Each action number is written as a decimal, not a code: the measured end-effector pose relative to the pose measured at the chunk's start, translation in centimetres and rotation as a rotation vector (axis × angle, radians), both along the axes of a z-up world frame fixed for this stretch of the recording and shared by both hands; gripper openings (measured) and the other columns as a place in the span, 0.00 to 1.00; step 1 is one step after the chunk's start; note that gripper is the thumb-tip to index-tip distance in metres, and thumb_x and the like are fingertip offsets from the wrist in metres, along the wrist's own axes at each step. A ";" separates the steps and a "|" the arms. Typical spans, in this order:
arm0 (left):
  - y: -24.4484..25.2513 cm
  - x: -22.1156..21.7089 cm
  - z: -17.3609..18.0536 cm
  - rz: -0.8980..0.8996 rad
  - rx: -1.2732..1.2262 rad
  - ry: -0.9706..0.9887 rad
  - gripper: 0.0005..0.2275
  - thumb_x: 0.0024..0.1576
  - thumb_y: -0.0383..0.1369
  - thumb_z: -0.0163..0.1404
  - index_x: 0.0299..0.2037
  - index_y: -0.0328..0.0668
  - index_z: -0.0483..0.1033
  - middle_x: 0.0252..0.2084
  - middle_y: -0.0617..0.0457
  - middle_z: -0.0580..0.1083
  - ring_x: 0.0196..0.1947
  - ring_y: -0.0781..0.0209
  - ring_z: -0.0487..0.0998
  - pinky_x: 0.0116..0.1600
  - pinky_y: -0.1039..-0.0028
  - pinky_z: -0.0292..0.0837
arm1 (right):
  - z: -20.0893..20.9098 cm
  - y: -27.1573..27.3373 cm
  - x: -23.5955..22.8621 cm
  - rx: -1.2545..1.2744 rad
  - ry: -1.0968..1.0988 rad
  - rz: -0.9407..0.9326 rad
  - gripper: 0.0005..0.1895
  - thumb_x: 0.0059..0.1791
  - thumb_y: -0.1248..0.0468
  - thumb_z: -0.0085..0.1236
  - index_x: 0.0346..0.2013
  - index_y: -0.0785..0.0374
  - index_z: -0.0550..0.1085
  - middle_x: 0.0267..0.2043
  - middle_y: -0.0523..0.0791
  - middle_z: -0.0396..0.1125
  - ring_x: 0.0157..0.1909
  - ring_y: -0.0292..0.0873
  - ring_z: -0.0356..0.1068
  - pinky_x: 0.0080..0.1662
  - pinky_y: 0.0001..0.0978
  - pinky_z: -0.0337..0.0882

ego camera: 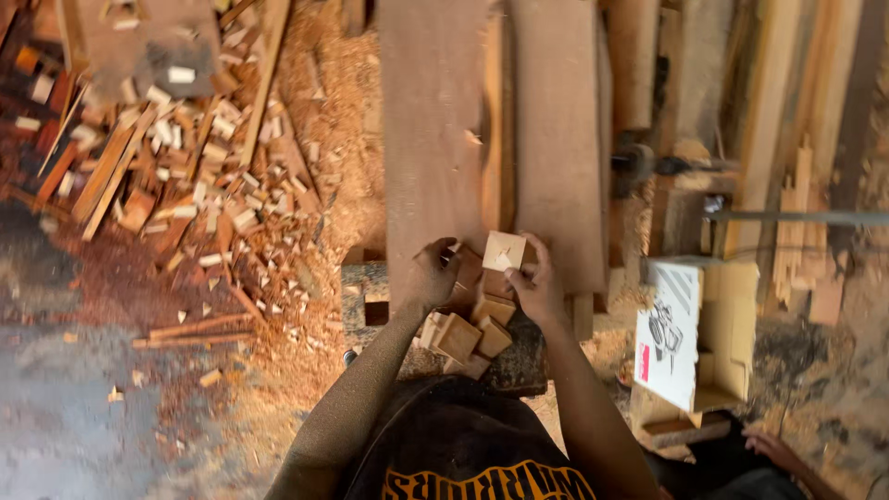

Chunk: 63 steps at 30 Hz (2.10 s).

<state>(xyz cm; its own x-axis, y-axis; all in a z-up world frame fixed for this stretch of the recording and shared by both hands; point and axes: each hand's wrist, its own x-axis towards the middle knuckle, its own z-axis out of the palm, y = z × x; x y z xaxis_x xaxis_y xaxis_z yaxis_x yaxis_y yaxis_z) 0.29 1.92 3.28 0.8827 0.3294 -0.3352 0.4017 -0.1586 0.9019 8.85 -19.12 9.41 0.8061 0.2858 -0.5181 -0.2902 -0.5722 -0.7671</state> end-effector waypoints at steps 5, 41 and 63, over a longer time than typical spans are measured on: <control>-1.4 0.4 1.3 -0.377 0.495 0.060 0.33 0.47 0.45 0.66 0.64 0.53 0.68 0.57 0.37 0.70 0.56 0.38 0.71 0.55 0.55 0.77 | -3.9 -13.2 -3.5 0.171 -0.024 -0.478 0.38 0.47 0.75 0.59 0.70 0.60 0.57 0.46 0.46 0.74 0.44 0.43 0.75 0.44 0.40 0.79; 2.8 0.7 2.0 -0.093 -0.926 -0.044 0.31 0.52 0.18 0.51 0.69 0.40 0.58 0.54 0.43 0.72 0.45 0.55 0.79 0.52 0.70 0.79 | 2.4 3.9 1.0 0.261 0.226 0.256 0.44 0.47 0.72 0.61 0.76 0.58 0.55 0.57 0.57 0.69 0.36 0.41 0.75 0.37 0.35 0.79; -3.2 3.3 -3.5 -0.084 -0.216 0.085 0.22 0.62 0.28 0.51 0.68 0.35 0.67 0.55 0.37 0.78 0.51 0.49 0.84 0.55 0.67 0.82 | 1.9 7.4 5.7 -0.625 -0.051 0.466 0.45 0.51 0.61 0.60 0.78 0.49 0.45 0.33 0.49 0.73 0.37 0.47 0.76 0.44 0.46 0.79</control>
